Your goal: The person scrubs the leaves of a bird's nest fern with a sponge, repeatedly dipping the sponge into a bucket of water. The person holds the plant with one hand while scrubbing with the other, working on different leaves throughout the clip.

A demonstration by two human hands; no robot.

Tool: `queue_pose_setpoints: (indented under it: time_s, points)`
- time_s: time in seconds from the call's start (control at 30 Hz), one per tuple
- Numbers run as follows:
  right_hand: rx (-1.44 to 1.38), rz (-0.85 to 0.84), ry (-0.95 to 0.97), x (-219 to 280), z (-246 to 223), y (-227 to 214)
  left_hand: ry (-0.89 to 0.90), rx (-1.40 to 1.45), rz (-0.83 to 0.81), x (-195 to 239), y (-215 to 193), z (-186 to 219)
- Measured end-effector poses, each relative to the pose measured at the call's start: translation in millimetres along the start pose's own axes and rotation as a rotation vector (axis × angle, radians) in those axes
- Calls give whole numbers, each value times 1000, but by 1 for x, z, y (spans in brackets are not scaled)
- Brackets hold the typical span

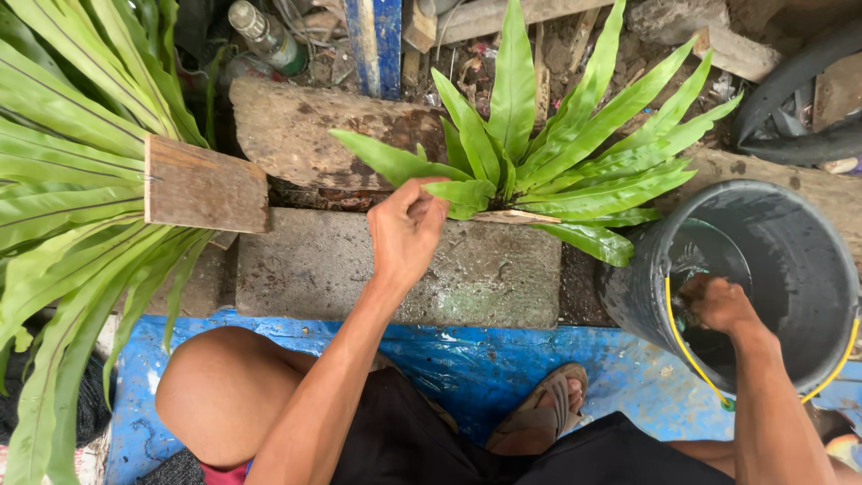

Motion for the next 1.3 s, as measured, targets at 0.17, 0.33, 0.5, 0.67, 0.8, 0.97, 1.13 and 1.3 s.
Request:
queue_pose_setpoints:
  time_s: [0.17,0.33,0.5,0.67,0.8,0.97,1.13,1.3]
  points:
    - [-603,315,-17,57,-7,-50,-29,136,93,6,-18,12]
    - [-1165,246,-287,142,-65,-114,-187,-392,-6,1,-29,1]
    - [-953,-270,-235,219,-184,-89,147,-252,7,-7,-2,-29]
    - [-608,-670,-415,263,-311,-34,-255,-13,-16,-19,12,-76]
    - [-754,-587,-496,251,-376,-20,-306,170,156,-23,5,-104]
    - [-1074,-439,-362,224,-397,-21,-67,151,219,-28,2,-108]
    - [-1265,39,-402,222,-398,-23,-25,0,194,-24,2,-85]
    - [-923,547,-549,236,-418,-12,-29,-70,197,-28,2,-67]
Point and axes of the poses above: each hand's wrist, its own x-axis away from the middle knuckle, its own y-axis out of the palm, z = x × y, the point moved 2 cm from there along -x, towards the middle knuckle, and after that the axes turned 14 degrees about y, right-handed, at the moved point
